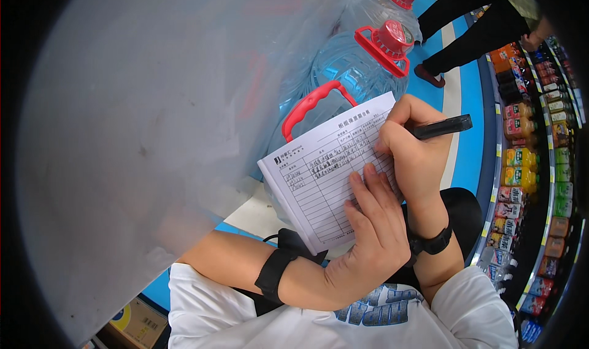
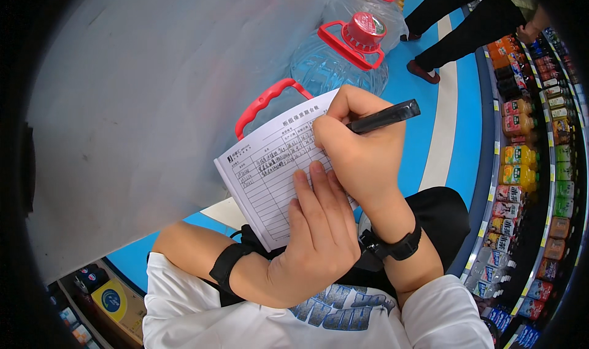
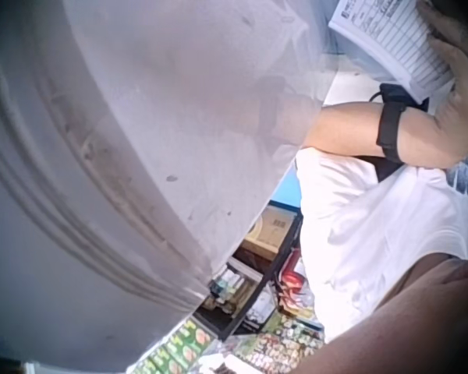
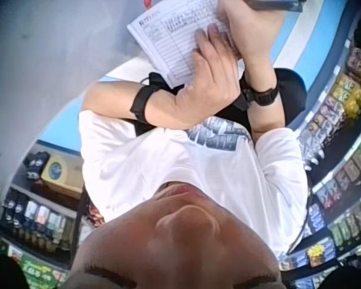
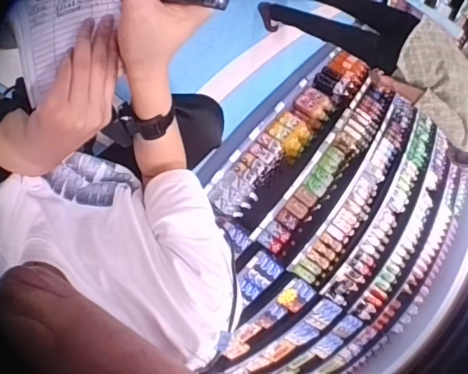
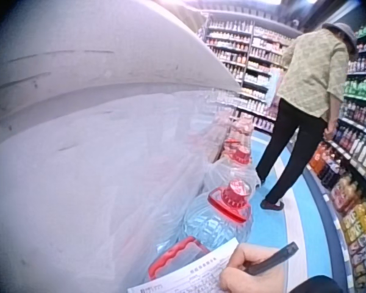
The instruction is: Checking store inventory by matching physical products on shelves to an inventory log and recording data.
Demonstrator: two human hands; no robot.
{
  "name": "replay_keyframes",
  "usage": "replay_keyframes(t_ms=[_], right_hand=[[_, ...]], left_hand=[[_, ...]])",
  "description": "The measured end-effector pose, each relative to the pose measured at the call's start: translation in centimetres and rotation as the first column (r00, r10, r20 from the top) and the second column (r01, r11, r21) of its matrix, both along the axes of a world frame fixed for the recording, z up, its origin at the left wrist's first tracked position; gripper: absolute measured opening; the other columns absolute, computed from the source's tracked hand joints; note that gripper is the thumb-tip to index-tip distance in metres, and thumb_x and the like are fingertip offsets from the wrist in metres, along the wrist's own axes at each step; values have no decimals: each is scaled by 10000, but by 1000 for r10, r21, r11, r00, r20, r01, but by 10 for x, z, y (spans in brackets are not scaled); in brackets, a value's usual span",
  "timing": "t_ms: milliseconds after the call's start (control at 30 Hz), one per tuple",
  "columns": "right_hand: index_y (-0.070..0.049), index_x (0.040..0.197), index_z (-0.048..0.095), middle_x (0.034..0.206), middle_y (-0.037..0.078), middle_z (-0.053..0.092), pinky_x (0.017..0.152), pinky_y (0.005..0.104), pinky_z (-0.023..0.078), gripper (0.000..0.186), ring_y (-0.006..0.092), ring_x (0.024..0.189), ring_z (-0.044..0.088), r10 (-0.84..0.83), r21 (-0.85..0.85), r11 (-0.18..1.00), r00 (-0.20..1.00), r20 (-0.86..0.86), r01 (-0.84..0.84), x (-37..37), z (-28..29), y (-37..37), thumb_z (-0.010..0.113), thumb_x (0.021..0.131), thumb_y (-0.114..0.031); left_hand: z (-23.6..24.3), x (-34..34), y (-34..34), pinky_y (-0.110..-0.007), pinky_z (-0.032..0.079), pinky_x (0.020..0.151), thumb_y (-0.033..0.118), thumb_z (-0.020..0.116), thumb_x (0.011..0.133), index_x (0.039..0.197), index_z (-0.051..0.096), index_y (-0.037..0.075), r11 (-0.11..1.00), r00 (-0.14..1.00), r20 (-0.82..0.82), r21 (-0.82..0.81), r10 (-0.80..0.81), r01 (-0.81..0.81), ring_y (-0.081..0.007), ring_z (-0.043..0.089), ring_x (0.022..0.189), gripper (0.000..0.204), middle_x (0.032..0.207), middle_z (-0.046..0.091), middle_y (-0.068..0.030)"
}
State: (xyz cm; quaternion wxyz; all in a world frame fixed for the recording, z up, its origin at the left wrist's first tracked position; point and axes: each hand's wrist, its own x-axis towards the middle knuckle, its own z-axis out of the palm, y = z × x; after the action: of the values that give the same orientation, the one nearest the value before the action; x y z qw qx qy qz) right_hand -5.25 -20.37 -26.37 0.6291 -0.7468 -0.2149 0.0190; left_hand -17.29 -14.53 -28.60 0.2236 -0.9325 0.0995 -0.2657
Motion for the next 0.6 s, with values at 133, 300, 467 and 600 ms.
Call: replay_keyframes(t_ms=[133,300,467,600], right_hand=[[3,616,520,559,-3,510,476,229,281,102,36,519,411,15,-14,1000,1000,2,-15,2,0,-1,596,683,14],[2,614,521,559,-1,517,475,228,284,102,35,518,415,7,-14,1000,1000,5,-7,2,-2,-1,597,680,16],[2,615,524,562,1,521,477,227,286,99,35,520,419,3,-14,1000,1000,9,-3,2,0,-2,600,678,14],[7,624,536,565,3,518,478,229,286,89,38,518,413,19,-7,1000,1000,17,-19,2,-1,-1,605,679,8]], left_hand=[[-1,0,1,-305,546,685,53,592,793,1035,724,-40,1000,1000,9,2,3,-3,-321,724,927,292,1033,724,-216],[-2,0,2,-308,545,687,58,592,790,1034,726,-38,1000,1000,-1,7,-3,3,-323,722,926,295,1031,725,-216],[-1,0,1,-307,541,685,66,591,785,1035,727,-37,1000,1000,5,2,-5,5,-324,722,926,302,1028,725,-216],[0,-1,2,-304,539,685,70,592,784,1040,728,-31,1000,1000,2,11,-4,4,-323,723,926,307,1025,725,-217]])
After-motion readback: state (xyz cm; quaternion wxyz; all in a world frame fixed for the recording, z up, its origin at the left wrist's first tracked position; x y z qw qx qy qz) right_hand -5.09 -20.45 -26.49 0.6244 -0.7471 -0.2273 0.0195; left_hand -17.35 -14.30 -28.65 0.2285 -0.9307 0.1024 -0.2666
